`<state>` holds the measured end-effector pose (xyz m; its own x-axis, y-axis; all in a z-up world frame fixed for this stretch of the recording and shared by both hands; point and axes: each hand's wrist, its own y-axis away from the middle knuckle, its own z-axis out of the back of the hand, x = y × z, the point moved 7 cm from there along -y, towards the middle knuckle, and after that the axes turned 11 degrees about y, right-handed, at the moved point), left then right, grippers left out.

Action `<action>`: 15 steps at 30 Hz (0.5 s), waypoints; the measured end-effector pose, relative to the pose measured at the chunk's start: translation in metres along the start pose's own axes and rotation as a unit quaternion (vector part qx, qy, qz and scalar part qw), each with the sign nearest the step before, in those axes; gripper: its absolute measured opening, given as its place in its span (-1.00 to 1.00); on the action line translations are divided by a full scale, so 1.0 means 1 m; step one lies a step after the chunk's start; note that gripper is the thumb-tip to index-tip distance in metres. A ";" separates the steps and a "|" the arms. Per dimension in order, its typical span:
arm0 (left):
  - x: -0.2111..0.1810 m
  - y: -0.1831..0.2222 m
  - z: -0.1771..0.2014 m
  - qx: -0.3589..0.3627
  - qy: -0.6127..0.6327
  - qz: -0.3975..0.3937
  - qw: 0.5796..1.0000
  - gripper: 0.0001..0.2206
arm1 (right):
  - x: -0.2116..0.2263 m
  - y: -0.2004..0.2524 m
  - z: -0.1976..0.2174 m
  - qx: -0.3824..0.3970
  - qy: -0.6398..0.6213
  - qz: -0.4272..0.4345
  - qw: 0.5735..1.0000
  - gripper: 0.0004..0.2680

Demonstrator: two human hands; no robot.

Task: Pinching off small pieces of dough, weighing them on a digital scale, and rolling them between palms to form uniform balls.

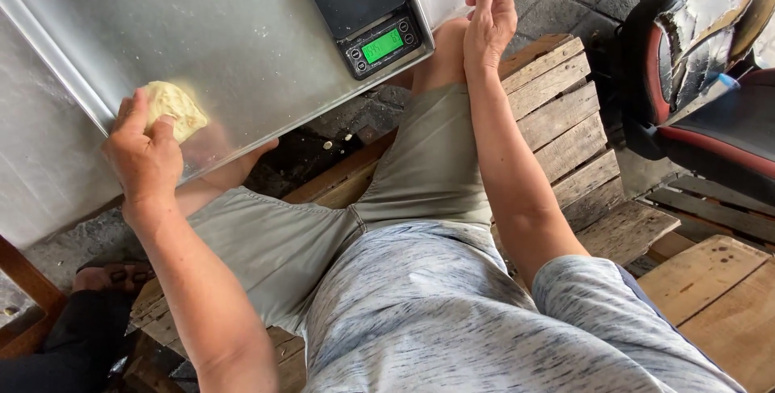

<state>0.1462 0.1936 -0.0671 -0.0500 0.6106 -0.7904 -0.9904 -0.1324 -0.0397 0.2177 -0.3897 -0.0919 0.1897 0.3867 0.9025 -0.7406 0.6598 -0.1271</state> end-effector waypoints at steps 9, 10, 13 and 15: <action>-0.001 0.004 -0.002 -0.009 0.043 -0.020 0.999 -0.59 | 0.011 0.003 -0.002 0.018 0.001 0.025 1.000 -0.78; -0.002 0.003 -0.003 -0.008 0.044 -0.020 0.999 -0.59 | 0.011 0.002 -0.002 0.017 0.002 0.025 1.000 -0.78; 0.002 0.004 -0.004 -0.005 0.029 -0.004 1.000 -0.55 | 0.010 0.003 -0.004 0.026 -0.018 0.012 0.999 -0.80; 0.003 0.004 -0.005 -0.015 0.007 -0.056 0.998 -0.49 | 0.011 0.002 -0.004 0.021 -0.004 0.031 0.999 -0.79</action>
<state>0.1430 0.1907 -0.0724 0.0635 0.6120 -0.7883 -0.9855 -0.0864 -0.1464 0.2206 -0.3813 -0.0840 0.1376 0.4202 0.8969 -0.7773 0.6070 -0.1651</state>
